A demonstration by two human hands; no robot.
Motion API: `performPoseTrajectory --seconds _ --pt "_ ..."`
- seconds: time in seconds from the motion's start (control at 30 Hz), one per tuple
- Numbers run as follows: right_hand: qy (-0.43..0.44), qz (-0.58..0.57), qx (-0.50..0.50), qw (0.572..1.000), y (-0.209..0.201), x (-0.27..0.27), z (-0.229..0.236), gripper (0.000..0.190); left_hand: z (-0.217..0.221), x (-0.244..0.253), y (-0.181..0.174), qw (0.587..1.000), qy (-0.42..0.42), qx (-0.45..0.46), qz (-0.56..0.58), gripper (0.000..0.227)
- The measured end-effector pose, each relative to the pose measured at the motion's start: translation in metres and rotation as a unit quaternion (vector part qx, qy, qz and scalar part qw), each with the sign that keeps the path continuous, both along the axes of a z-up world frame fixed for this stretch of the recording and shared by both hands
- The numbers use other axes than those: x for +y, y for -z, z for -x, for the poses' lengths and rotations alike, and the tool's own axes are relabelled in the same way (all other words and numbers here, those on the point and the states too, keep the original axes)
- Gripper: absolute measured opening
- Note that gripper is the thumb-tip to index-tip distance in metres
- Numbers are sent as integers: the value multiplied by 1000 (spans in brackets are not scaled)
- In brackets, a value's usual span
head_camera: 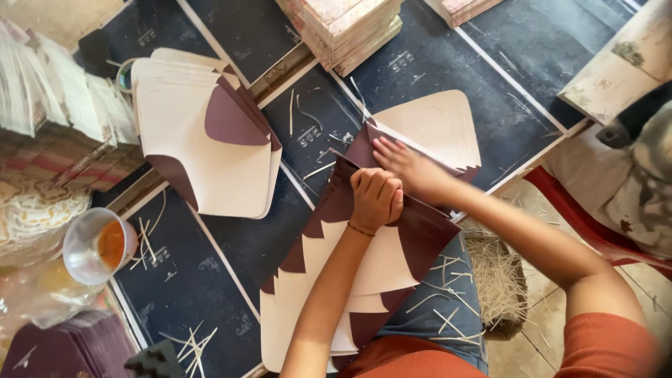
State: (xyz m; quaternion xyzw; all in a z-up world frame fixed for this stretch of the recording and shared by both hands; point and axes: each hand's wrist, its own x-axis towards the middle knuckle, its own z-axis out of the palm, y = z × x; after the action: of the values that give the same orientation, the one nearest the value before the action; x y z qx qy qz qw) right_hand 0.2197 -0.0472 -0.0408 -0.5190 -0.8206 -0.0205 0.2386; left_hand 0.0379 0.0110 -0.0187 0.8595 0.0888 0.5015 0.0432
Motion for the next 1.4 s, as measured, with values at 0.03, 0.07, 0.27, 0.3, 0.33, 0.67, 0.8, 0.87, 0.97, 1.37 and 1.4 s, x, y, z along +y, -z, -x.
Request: performPoseTrajectory --seconds 0.03,0.07,0.27,0.3,0.33,0.67,0.8,0.87,0.97,1.37,1.4 --pt "5 0 -2 1000 16 2 0 82 -5 1 -8 1000 5 -2 0 31" --pt "13 -21 25 999 33 5 1 72 -8 1 -15 1000 11 -14 -4 30" --pt "230 -56 -8 971 13 7 -108 28 -33 0 -33 993 36 96 58 25" --pt "379 -62 -117 916 32 6 -140 32 -37 0 -32 985 39 149 82 29" --pt "379 -64 -119 916 31 6 -147 32 -39 0 -30 985 39 146 81 29" --pt "379 66 164 908 -6 7 -154 33 -60 5 -6 975 27 198 98 39" --pt "129 164 470 857 -95 0 -104 31 -68 7 -6 979 36 188 68 33" --pt "80 180 490 849 -113 1 -79 30 -58 4 -27 986 31 155 45 29" --pt "5 244 527 814 -113 1 -53 40 -36 0 -20 997 20 69 9 32" --pt "218 -58 57 973 -4 -16 -35 29 -25 -2 -34 1000 22 0 7 32" --pt "315 -98 21 944 -4 -18 -50 19 -27 -4 -45 999 18 46 23 28"
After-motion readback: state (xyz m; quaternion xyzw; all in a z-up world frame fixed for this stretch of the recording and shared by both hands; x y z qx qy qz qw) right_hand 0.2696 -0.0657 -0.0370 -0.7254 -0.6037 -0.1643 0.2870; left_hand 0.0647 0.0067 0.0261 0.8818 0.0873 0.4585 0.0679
